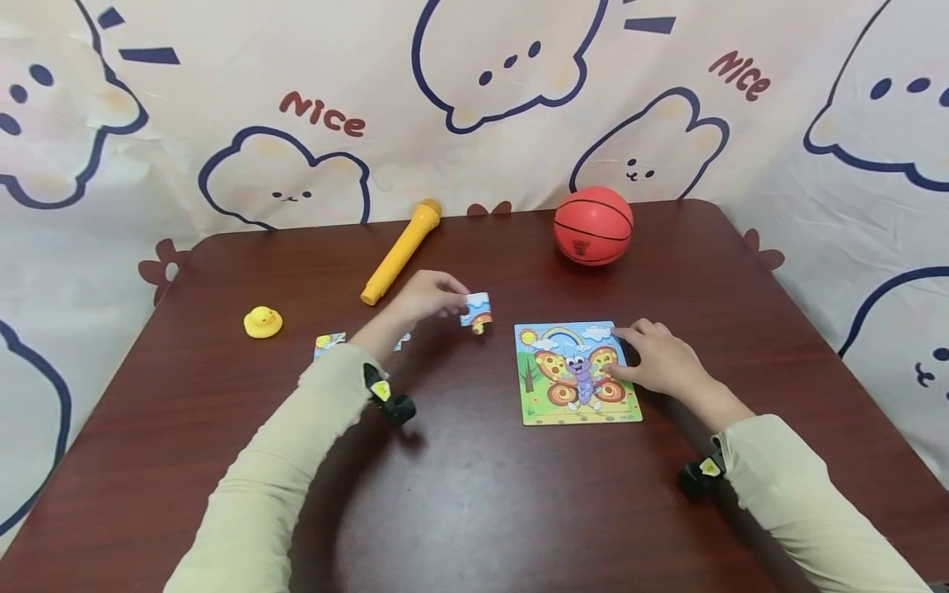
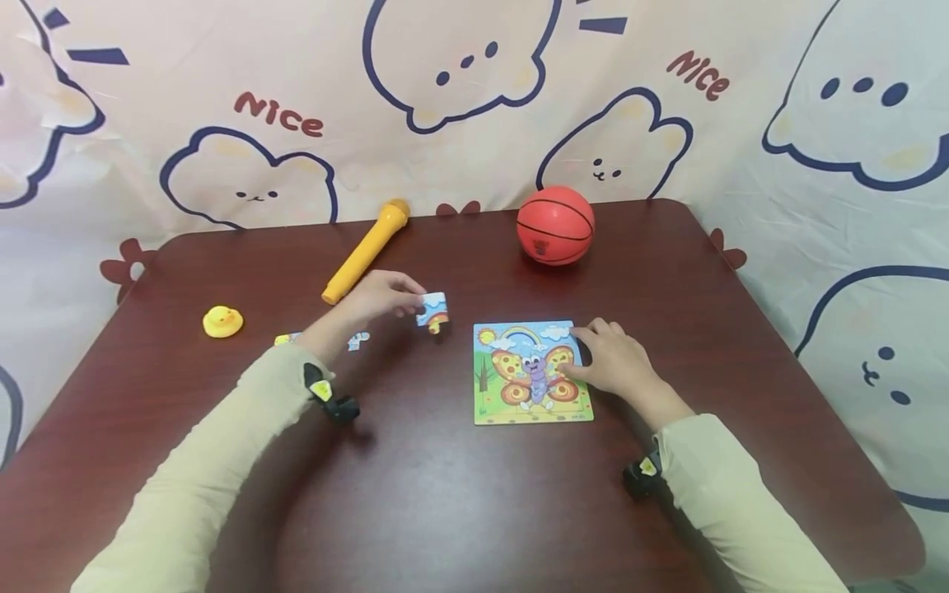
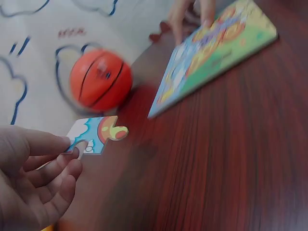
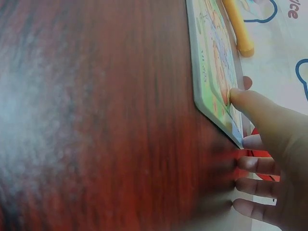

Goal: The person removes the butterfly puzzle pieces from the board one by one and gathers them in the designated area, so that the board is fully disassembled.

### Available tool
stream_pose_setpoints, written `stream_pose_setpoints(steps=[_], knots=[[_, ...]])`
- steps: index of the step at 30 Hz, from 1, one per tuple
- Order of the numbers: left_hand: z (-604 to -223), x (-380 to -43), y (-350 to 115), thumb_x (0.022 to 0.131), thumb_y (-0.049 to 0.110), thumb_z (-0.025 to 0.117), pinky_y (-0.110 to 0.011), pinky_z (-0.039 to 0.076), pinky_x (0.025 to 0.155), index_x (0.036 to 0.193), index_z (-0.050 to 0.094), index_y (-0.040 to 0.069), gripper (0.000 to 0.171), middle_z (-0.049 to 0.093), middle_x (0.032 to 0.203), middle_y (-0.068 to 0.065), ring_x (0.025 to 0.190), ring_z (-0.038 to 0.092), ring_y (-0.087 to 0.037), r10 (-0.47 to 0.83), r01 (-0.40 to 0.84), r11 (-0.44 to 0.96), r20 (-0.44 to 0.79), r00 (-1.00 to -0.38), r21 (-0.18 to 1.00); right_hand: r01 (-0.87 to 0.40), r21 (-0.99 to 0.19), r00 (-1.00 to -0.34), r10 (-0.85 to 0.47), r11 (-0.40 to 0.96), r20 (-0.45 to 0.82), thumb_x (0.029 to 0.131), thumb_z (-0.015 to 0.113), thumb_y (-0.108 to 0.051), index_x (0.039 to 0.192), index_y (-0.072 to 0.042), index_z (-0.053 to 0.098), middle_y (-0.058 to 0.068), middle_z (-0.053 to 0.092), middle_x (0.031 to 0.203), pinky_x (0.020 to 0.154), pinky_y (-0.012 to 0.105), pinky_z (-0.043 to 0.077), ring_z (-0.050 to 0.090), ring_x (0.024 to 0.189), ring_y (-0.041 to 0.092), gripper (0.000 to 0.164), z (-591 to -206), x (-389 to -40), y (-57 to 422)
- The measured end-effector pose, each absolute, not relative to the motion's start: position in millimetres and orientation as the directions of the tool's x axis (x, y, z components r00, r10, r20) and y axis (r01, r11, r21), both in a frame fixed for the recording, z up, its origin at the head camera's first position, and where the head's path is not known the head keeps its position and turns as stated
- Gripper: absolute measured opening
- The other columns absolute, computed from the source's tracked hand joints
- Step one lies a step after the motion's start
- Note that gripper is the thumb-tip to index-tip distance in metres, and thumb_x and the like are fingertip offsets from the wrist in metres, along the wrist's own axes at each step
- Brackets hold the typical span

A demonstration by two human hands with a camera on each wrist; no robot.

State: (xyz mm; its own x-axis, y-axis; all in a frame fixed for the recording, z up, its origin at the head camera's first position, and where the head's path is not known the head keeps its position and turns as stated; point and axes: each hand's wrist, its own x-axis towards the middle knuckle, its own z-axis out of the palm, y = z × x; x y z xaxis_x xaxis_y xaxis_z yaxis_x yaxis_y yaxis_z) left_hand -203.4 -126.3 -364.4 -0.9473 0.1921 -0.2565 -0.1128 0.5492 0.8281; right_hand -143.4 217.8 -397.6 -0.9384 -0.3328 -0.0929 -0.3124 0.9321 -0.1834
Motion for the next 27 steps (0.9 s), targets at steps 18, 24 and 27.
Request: stream_pose_setpoints(steps=[18, 24, 27], knots=[[-383, -193, -155, 0.081, 0.016, 0.064, -0.032, 0.043, 0.073, 0.100, 0.063, 0.003, 0.022, 0.060, 0.097, -0.012, 0.084, 0.052, -0.024, 0.174, 0.002, 0.784, -0.217, -0.960, 0.621, -0.314, -0.183, -0.938, -0.334, 0.932, -0.094, 0.072, 0.067, -0.050, 0.128, -0.005, 0.048, 0.018, 0.048, 0.113, 0.073, 0.048, 0.045, 0.043, 0.100, 0.032, 0.074, -398, -145, 217], [-387, -194, -154, 0.081, 0.017, 0.065, -0.034, 0.042, 0.077, 0.101, 0.062, 0.003, 0.024, 0.060, 0.099, -0.013, 0.088, 0.052, -0.024, 0.185, 0.022, 0.805, -0.217, -0.959, 0.593, -0.311, -0.178, -0.939, -0.331, 0.934, -0.097, 0.072, 0.066, -0.049, 0.128, -0.005, 0.047, 0.018, 0.048, 0.114, 0.074, 0.048, 0.045, 0.043, 0.100, 0.032, 0.073, -397, -143, 217], [-390, -195, -154, 0.081, 0.017, 0.065, -0.034, 0.042, 0.079, 0.100, 0.062, 0.003, 0.023, 0.060, 0.099, -0.013, 0.088, 0.052, -0.024, 0.183, 0.023, 0.807, -0.214, -0.960, 0.589, -0.306, -0.173, -0.941, -0.325, 0.936, -0.097, 0.072, 0.066, -0.049, 0.128, -0.005, 0.047, 0.018, 0.047, 0.114, 0.075, 0.049, 0.044, 0.043, 0.101, 0.032, 0.073, -396, -142, 217]])
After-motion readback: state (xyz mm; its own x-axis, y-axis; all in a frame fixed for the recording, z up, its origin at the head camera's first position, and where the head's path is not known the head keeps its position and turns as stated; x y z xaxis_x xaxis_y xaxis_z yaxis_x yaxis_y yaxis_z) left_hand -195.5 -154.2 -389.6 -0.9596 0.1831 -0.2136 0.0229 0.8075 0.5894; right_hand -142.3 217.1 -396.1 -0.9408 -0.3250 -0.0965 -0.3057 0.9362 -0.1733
